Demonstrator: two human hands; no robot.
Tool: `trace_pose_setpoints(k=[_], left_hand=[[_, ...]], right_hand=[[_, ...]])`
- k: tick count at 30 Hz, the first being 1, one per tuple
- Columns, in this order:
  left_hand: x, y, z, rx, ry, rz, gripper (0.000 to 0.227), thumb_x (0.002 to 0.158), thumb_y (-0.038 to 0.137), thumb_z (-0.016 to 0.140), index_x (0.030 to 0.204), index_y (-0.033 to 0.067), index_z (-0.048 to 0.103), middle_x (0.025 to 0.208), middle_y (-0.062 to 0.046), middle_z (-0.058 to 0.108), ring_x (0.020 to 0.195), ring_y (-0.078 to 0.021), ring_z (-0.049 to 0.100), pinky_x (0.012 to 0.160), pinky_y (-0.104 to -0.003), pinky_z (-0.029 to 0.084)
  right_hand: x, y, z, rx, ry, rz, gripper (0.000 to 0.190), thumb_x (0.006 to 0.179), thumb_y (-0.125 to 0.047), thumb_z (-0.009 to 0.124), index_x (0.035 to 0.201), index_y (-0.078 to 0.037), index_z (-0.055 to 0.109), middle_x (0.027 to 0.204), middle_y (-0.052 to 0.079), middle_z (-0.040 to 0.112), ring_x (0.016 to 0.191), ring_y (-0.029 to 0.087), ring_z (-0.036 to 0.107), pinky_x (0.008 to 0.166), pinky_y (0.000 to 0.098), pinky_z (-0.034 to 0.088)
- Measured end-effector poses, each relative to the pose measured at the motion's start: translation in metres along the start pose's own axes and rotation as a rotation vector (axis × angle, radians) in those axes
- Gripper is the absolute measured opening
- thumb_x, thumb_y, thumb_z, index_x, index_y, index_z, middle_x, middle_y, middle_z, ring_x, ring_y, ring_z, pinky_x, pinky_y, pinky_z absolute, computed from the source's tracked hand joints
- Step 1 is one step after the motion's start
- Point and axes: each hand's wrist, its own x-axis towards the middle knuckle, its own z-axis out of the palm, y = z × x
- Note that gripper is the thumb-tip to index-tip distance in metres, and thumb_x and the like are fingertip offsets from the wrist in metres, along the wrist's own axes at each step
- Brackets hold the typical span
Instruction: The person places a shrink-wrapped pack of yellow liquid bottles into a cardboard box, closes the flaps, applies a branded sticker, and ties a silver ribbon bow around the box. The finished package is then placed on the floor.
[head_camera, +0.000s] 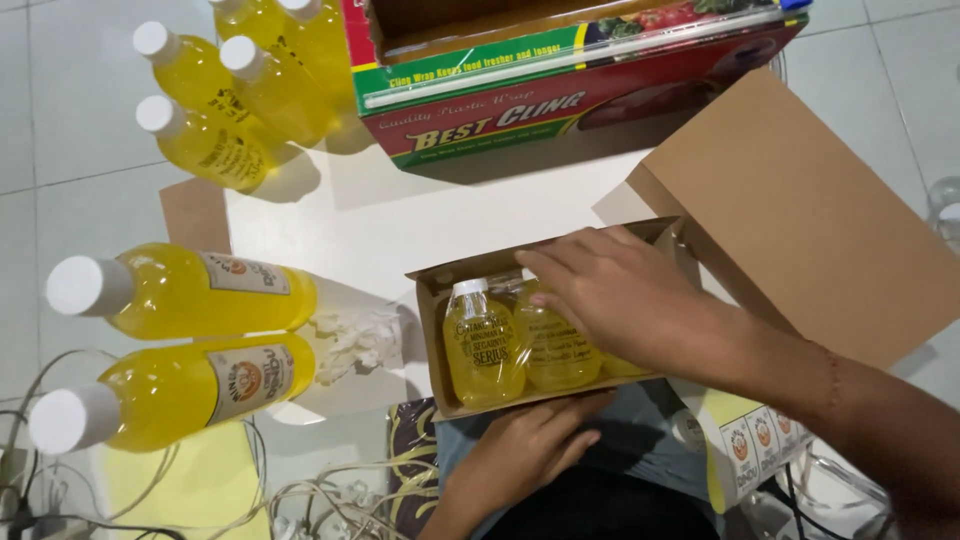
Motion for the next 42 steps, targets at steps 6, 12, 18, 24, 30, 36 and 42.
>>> trace_pose_setpoints(k=[6, 12, 18, 24, 30, 36, 42], left_hand=[[-0.013, 0.009, -0.011, 0.101, 0.038, -0.110, 0.042, 0.097, 0.020, 0.063, 0.137, 0.0109, 0.060, 0.114, -0.014, 0.075, 0.087, -0.0328, 0.075, 0.070, -0.046, 0.055], [-0.014, 0.013, -0.009, -0.003, 0.114, -0.148, 0.045, 0.095, 0.015, 0.064, 0.140, 0.0129, 0.058, 0.129, -0.013, 0.070, 0.112, -0.0349, 0.069, 0.084, -0.047, 0.053], [-0.035, 0.001, -0.006, 0.019, 0.437, 0.136, 0.045, 0.081, -0.004, 0.076, 0.123, 0.0083, 0.065, 0.113, -0.009, 0.076, 0.100, -0.0224, 0.076, 0.091, -0.035, 0.064], [-0.037, -0.029, -0.004, 0.491, 0.722, -0.122, 0.109, 0.078, 0.062, 0.079, 0.157, 0.0240, 0.016, 0.168, -0.015, 0.003, 0.159, -0.0427, 0.002, 0.131, -0.067, 0.011], [-0.028, -0.038, -0.009, 0.338, 0.768, -0.188, 0.110, 0.074, 0.013, 0.087, 0.156, 0.0166, 0.016, 0.166, -0.016, 0.020, 0.155, -0.0387, 0.025, 0.130, -0.057, 0.026], [-0.027, -0.030, -0.023, 0.278, 0.710, -0.254, 0.102, 0.070, 0.005, 0.087, 0.152, 0.0096, 0.027, 0.163, -0.016, 0.033, 0.151, -0.0353, 0.036, 0.126, -0.048, 0.034], [-0.039, -0.031, -0.026, 0.304, 0.753, -0.329, 0.088, 0.066, -0.002, 0.085, 0.144, 0.0122, 0.047, 0.161, -0.016, 0.039, 0.148, -0.0356, 0.041, 0.123, -0.048, 0.037]], right_hand=[[0.038, -0.044, 0.020, 0.190, 0.041, -0.088, 0.057, 0.101, -0.045, 0.050, 0.138, -0.002, 0.056, 0.122, 0.018, 0.061, 0.104, 0.033, 0.062, 0.091, 0.0464, 0.045], [0.033, -0.043, 0.012, 0.254, -0.057, -0.078, 0.050, 0.101, -0.041, 0.053, 0.134, -0.003, 0.059, 0.121, 0.016, 0.057, 0.106, 0.031, 0.057, 0.091, 0.0470, 0.047], [-0.043, -0.013, -0.033, 0.391, 0.206, 0.256, 0.045, 0.096, -0.035, 0.055, 0.138, -0.021, 0.060, 0.140, 0.005, 0.061, 0.126, 0.021, 0.056, 0.098, 0.0427, 0.052], [-0.091, 0.006, 0.019, 0.270, -0.048, 0.441, 0.136, 0.051, -0.048, 0.103, 0.159, -0.040, 0.020, 0.174, 0.004, -0.009, 0.156, 0.036, -0.013, 0.113, 0.0729, 0.012], [-0.086, -0.010, 0.038, 0.271, 0.125, 0.675, 0.112, 0.068, -0.057, 0.077, 0.159, -0.034, 0.017, 0.175, 0.003, 0.006, 0.102, 0.023, 0.070, 0.061, 0.0362, 0.065], [-0.085, -0.012, 0.042, 0.260, 0.335, 0.514, 0.100, 0.068, -0.048, 0.081, 0.153, -0.022, 0.036, 0.157, 0.015, 0.049, 0.074, 0.028, 0.076, 0.065, 0.0452, 0.066], [-0.080, -0.015, 0.057, 0.152, 0.455, 0.399, 0.095, 0.069, -0.056, 0.079, 0.151, -0.023, 0.045, 0.151, 0.012, 0.053, 0.123, 0.030, 0.063, 0.098, 0.0448, 0.054]])
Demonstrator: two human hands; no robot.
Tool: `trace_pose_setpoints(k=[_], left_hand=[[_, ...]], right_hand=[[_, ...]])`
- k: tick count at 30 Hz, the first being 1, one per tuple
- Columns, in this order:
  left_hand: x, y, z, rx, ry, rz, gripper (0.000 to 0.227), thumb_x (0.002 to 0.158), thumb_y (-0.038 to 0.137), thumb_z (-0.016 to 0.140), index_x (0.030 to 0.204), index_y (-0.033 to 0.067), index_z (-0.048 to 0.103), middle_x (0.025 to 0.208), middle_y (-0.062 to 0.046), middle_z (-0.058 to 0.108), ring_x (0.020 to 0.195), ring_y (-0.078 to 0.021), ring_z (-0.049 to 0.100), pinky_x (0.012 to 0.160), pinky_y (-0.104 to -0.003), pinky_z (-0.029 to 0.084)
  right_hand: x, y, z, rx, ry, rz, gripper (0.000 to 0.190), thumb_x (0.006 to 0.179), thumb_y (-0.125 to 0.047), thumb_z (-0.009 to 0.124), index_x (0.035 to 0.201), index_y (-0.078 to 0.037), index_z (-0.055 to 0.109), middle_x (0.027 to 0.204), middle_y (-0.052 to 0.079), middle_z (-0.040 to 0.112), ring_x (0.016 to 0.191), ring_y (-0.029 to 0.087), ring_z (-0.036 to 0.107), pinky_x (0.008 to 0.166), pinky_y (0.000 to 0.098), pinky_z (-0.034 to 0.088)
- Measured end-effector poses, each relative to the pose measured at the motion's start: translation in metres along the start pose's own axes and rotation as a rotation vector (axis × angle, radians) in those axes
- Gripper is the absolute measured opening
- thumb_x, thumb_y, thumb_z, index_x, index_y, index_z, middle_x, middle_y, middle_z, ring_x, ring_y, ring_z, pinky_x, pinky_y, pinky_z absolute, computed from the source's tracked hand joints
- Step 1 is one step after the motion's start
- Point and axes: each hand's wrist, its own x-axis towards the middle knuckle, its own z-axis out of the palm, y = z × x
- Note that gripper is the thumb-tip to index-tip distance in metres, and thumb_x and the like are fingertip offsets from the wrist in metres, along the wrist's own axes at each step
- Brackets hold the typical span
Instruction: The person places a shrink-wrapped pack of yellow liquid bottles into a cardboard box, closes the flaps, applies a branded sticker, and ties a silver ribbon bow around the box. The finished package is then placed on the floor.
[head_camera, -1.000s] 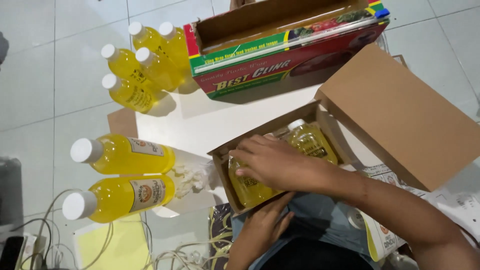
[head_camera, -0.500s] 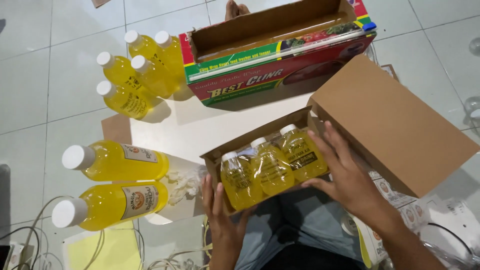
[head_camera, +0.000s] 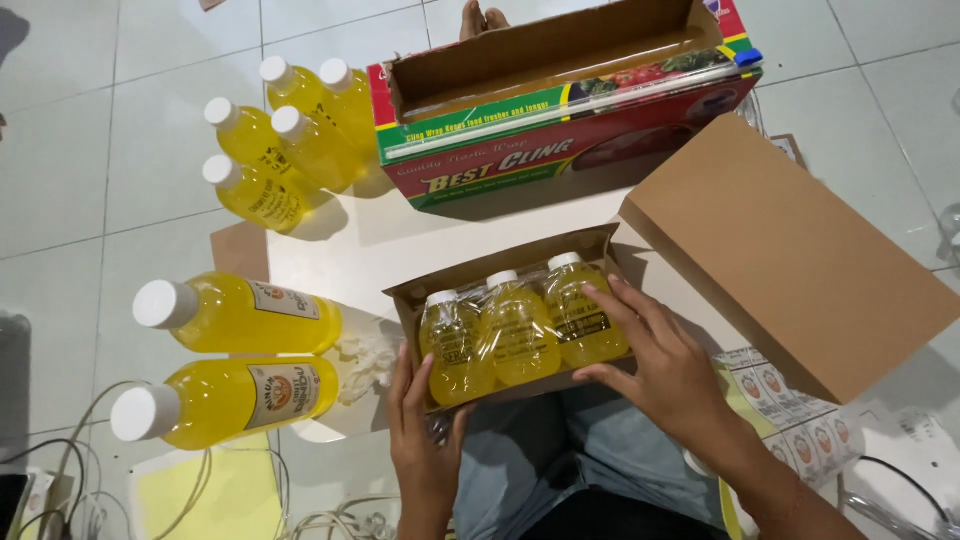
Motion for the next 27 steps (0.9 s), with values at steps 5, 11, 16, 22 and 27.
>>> trace_pose_setpoints(k=[5, 11, 16, 22, 27], left_hand=[[-0.002, 0.004, -0.013, 0.111, -0.022, 0.097, 0.105, 0.071, 0.030, 0.091, 0.155, 0.0118, 0.031, 0.168, -0.018, 0.016, 0.157, -0.0432, 0.017, 0.128, -0.061, 0.020], [0.006, 0.026, 0.010, 0.419, -0.050, 0.273, 0.101, 0.072, 0.043, 0.090, 0.155, 0.0251, 0.036, 0.168, -0.014, 0.020, 0.158, -0.0367, 0.009, 0.119, -0.073, -0.016], [0.016, 0.030, 0.019, 0.484, -0.049, 0.246, 0.104, 0.066, 0.044, 0.090, 0.155, 0.0287, 0.038, 0.167, -0.010, 0.027, 0.157, -0.0324, 0.021, 0.115, -0.079, -0.014], [0.016, 0.032, 0.014, 0.443, -0.056, 0.244, 0.103, 0.063, 0.035, 0.092, 0.152, 0.0269, 0.043, 0.164, -0.009, 0.031, 0.156, -0.0345, 0.022, 0.118, -0.079, -0.007], [0.019, 0.039, 0.010, 0.448, -0.109, 0.281, 0.101, 0.068, 0.037, 0.089, 0.155, 0.0266, 0.039, 0.169, -0.010, 0.024, 0.158, -0.0371, 0.015, 0.116, -0.081, -0.005]], right_hand=[[0.021, 0.000, -0.029, 0.184, -0.255, 0.228, 0.093, 0.076, -0.054, 0.071, 0.157, -0.034, 0.029, 0.162, 0.011, 0.035, 0.137, 0.039, 0.045, 0.103, 0.0640, 0.044], [0.093, -0.020, -0.038, 0.171, -0.046, -0.136, 0.043, 0.098, -0.031, 0.059, 0.137, -0.015, 0.061, 0.139, 0.007, 0.062, 0.134, 0.027, 0.051, 0.107, 0.0459, 0.043], [0.124, -0.015, 0.016, 0.097, -0.390, -0.148, 0.045, 0.100, -0.047, 0.044, 0.133, -0.024, 0.062, 0.131, 0.001, 0.066, 0.120, 0.029, 0.054, 0.103, 0.0507, 0.033], [0.110, -0.021, 0.023, 0.059, -0.346, -0.246, 0.039, 0.102, -0.042, 0.046, 0.127, -0.019, 0.066, 0.108, 0.002, 0.074, 0.087, 0.024, 0.065, 0.087, 0.0437, 0.034], [0.103, -0.020, 0.012, 0.155, -0.367, -0.228, 0.045, 0.102, -0.043, 0.045, 0.133, -0.016, 0.065, 0.123, 0.002, 0.073, 0.100, 0.022, 0.065, 0.090, 0.0415, 0.032]])
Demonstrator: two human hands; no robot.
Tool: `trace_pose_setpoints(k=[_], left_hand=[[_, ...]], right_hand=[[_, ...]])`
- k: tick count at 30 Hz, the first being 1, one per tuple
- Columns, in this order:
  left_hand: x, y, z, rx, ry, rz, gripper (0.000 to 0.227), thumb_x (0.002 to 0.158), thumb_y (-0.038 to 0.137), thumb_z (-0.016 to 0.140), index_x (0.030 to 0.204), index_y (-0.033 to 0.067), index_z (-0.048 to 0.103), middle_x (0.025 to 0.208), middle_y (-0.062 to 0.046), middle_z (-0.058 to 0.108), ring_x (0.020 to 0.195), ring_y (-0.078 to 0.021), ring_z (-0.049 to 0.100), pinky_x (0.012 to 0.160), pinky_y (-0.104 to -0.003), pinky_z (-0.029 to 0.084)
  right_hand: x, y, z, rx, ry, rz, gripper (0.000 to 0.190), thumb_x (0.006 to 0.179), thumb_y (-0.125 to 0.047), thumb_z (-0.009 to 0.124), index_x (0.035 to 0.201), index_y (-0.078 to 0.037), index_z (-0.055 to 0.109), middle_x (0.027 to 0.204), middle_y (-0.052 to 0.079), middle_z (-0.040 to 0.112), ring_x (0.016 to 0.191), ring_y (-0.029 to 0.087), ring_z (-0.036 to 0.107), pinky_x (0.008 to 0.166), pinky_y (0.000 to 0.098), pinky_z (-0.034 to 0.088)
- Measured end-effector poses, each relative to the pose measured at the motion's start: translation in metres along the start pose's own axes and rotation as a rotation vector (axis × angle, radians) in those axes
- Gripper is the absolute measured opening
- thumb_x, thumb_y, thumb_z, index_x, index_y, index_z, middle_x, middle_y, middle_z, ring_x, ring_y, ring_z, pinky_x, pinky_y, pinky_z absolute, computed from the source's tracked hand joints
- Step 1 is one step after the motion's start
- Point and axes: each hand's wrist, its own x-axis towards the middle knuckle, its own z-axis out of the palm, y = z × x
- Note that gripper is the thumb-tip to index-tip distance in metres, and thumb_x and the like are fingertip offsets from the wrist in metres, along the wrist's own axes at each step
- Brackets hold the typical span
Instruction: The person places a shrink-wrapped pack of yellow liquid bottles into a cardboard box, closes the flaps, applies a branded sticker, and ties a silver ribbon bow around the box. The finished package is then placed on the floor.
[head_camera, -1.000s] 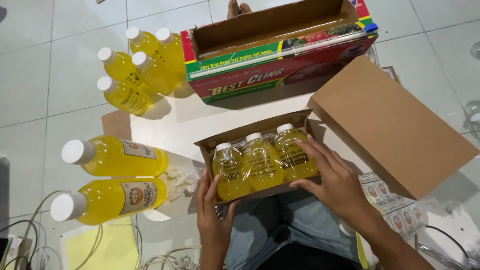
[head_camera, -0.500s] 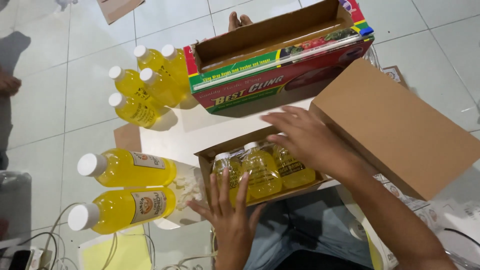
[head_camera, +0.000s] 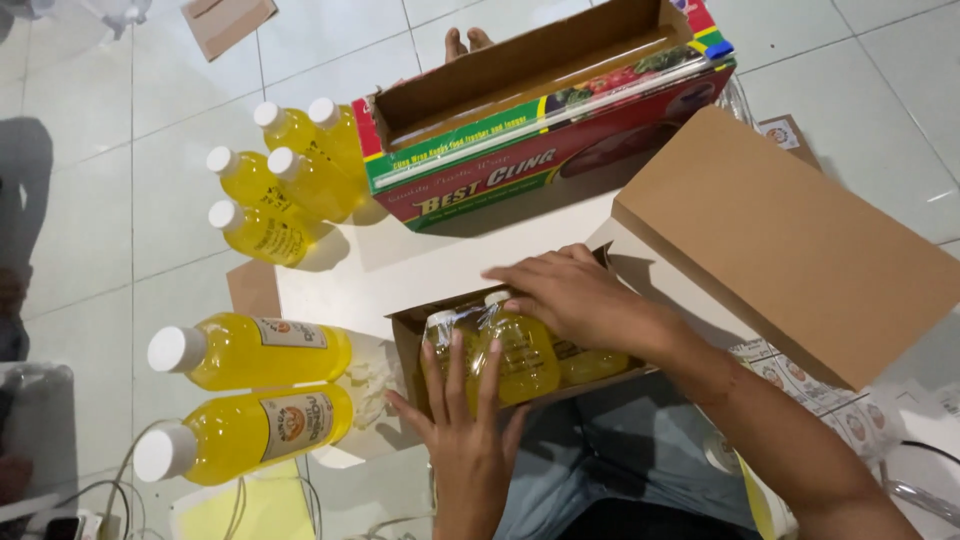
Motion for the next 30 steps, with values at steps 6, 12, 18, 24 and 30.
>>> trace_pose_setpoints(k=[6, 12, 18, 24, 30], left_hand=[[0.017, 0.007, -0.016, 0.062, -0.108, 0.220, 0.104, 0.077, 0.063, 0.079, 0.160, 0.0262, 0.029, 0.171, -0.013, 0.014, 0.158, -0.0381, 0.004, 0.115, -0.080, -0.010], [0.039, 0.021, -0.018, -0.008, -0.187, 0.342, 0.125, 0.066, 0.070, 0.089, 0.162, 0.0208, 0.026, 0.171, -0.013, 0.014, 0.158, -0.0405, 0.005, 0.117, -0.075, -0.002], [0.075, 0.056, 0.010, 0.063, -0.144, 0.568, 0.129, 0.069, 0.078, 0.083, 0.164, 0.0200, 0.018, 0.171, -0.019, 0.002, 0.155, -0.0465, -0.008, 0.117, -0.075, -0.009], [0.105, 0.050, 0.019, 0.114, -0.210, 0.561, 0.164, 0.050, 0.091, 0.086, 0.165, 0.0166, -0.003, 0.168, -0.023, -0.019, 0.148, -0.0494, -0.024, 0.111, -0.075, -0.011], [0.123, 0.039, 0.036, 0.152, -0.249, 0.551, 0.196, 0.034, 0.118, 0.089, 0.168, 0.0123, -0.007, 0.165, -0.033, -0.007, 0.145, -0.0580, -0.010, 0.102, -0.081, -0.002]], right_hand=[[-0.084, -0.009, -0.067, -0.081, 0.430, 0.086, 0.049, 0.091, -0.030, 0.067, 0.137, -0.014, 0.061, 0.142, 0.009, 0.063, 0.132, 0.026, 0.056, 0.108, 0.0476, 0.042], [-0.191, 0.044, -0.066, -0.454, 0.597, 0.466, 0.068, 0.086, -0.017, 0.077, 0.148, 0.003, 0.057, 0.151, 0.029, 0.049, 0.143, 0.043, 0.040, 0.113, 0.0555, 0.029], [-0.170, 0.071, -0.067, -0.470, 0.456, 0.430, 0.112, 0.067, -0.065, 0.069, 0.157, -0.009, 0.034, 0.160, 0.031, 0.025, 0.146, 0.056, 0.026, 0.109, 0.0705, 0.026], [-0.107, 0.108, -0.090, -0.307, 0.128, 0.501, 0.144, 0.054, -0.096, 0.047, 0.165, -0.015, 0.003, 0.163, 0.033, -0.010, 0.147, 0.050, -0.016, 0.111, 0.0689, -0.010], [-0.098, 0.129, -0.076, -0.356, 0.080, 0.440, 0.144, 0.058, -0.096, 0.044, 0.163, -0.011, -0.007, 0.161, 0.039, -0.012, 0.144, 0.060, -0.013, 0.101, 0.0831, -0.006]])
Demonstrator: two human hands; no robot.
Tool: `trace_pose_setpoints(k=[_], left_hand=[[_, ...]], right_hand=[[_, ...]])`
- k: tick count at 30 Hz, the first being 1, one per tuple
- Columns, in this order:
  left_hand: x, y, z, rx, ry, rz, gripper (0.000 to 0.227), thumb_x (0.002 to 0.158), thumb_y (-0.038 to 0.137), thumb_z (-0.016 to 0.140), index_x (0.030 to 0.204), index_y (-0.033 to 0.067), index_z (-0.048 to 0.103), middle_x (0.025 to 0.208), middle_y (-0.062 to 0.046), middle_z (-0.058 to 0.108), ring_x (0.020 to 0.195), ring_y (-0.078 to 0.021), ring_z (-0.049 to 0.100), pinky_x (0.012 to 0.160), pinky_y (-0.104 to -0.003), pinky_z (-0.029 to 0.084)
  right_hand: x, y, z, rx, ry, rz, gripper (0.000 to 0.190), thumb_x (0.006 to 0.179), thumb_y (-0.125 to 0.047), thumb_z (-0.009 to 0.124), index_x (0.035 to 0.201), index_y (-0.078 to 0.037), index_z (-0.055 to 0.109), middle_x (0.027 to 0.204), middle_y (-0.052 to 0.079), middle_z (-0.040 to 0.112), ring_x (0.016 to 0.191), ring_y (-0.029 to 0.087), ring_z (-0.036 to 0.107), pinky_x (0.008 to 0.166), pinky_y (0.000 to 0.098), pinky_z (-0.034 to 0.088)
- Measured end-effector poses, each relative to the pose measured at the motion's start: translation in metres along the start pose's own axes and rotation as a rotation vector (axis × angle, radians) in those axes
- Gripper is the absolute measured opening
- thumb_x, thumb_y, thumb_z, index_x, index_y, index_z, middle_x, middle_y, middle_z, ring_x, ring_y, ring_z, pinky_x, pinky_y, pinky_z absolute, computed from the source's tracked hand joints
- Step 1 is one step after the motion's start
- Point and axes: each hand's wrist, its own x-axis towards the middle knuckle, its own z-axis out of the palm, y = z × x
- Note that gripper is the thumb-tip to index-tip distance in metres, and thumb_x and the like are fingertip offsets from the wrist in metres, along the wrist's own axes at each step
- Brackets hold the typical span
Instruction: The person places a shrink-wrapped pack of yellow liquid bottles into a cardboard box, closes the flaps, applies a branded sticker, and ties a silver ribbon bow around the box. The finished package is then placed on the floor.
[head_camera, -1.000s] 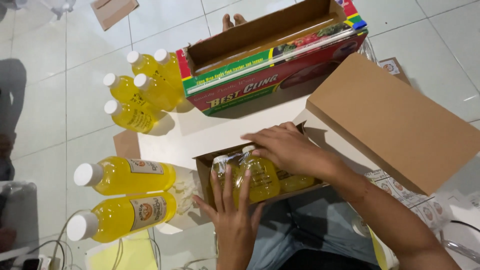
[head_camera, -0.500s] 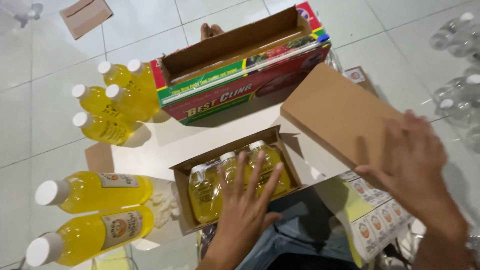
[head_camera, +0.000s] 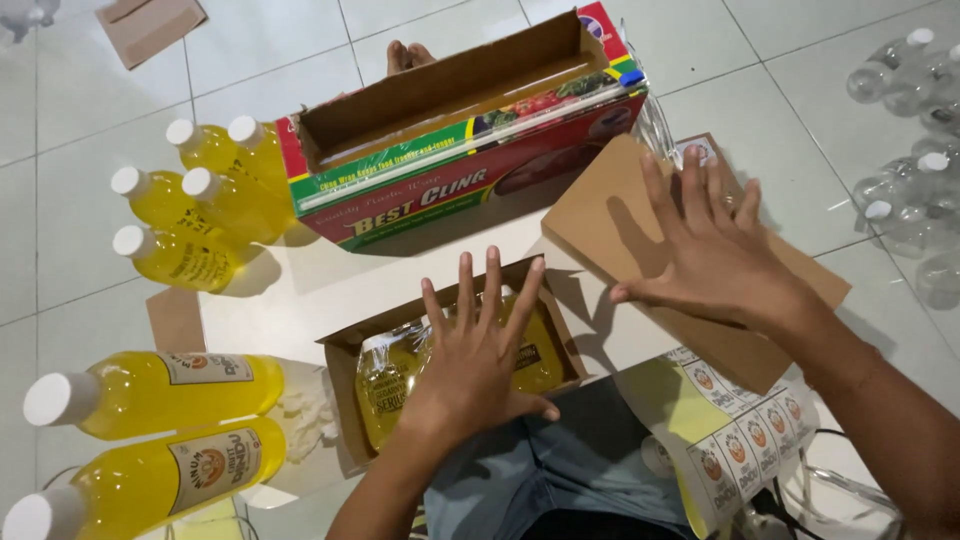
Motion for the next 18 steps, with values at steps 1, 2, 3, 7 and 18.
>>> trace_pose_setpoints(k=[1, 2, 3, 7, 18], left_hand=[[0.005, 0.001, -0.005, -0.112, -0.131, -0.004, 0.185, 0.042, 0.103, 0.096, 0.166, 0.0133, -0.007, 0.163, -0.035, -0.004, 0.144, -0.0602, -0.008, 0.100, -0.084, -0.002], [0.009, 0.002, -0.010, -0.223, -0.263, -0.009, 0.175, 0.049, 0.088, 0.102, 0.165, 0.0143, -0.007, 0.162, -0.038, 0.000, 0.143, -0.0624, -0.006, 0.098, -0.086, -0.001], [0.010, 0.003, -0.010, -0.224, -0.268, -0.007, 0.175, 0.049, 0.088, 0.102, 0.165, 0.0143, -0.007, 0.162, -0.038, 0.000, 0.143, -0.0624, -0.006, 0.098, -0.086, -0.001], [0.013, 0.002, -0.016, -0.264, -0.315, -0.014, 0.162, 0.057, 0.076, 0.100, 0.164, 0.0195, -0.008, 0.158, -0.036, 0.016, 0.144, -0.0573, 0.007, 0.103, -0.085, -0.001], [0.008, 0.001, -0.010, -0.275, -0.316, 0.005, 0.150, 0.068, 0.073, 0.092, 0.164, 0.0206, -0.010, 0.165, -0.034, 0.007, 0.145, -0.0542, 0.020, 0.100, -0.076, 0.024]], right_hand=[[0.000, -0.003, 0.001, -0.044, -0.031, -0.004, 0.141, 0.063, -0.095, 0.045, 0.163, -0.009, -0.006, 0.160, 0.041, -0.007, 0.143, 0.063, -0.006, 0.100, 0.0840, 0.003], [0.000, -0.006, 0.002, -0.087, -0.061, -0.007, 0.139, 0.067, -0.093, 0.046, 0.163, -0.007, -0.005, 0.160, 0.044, -0.001, 0.141, 0.067, 0.002, 0.099, 0.0850, 0.012], [-0.004, -0.007, 0.001, -0.083, -0.064, -0.005, 0.139, 0.067, -0.093, 0.046, 0.163, -0.007, -0.005, 0.160, 0.044, -0.001, 0.141, 0.067, 0.002, 0.099, 0.0850, 0.012], [-0.016, -0.017, -0.020, -0.120, -0.082, 0.008, 0.138, 0.065, -0.087, 0.061, 0.165, -0.020, -0.007, 0.165, 0.031, 0.007, 0.144, 0.053, 0.016, 0.108, 0.0680, 0.019], [-0.082, 0.022, -0.037, -0.105, -0.051, -0.368, 0.173, 0.030, -0.069, 0.098, 0.163, -0.016, 0.001, 0.168, 0.025, 0.001, 0.149, 0.044, 0.007, 0.116, 0.0665, 0.003]])
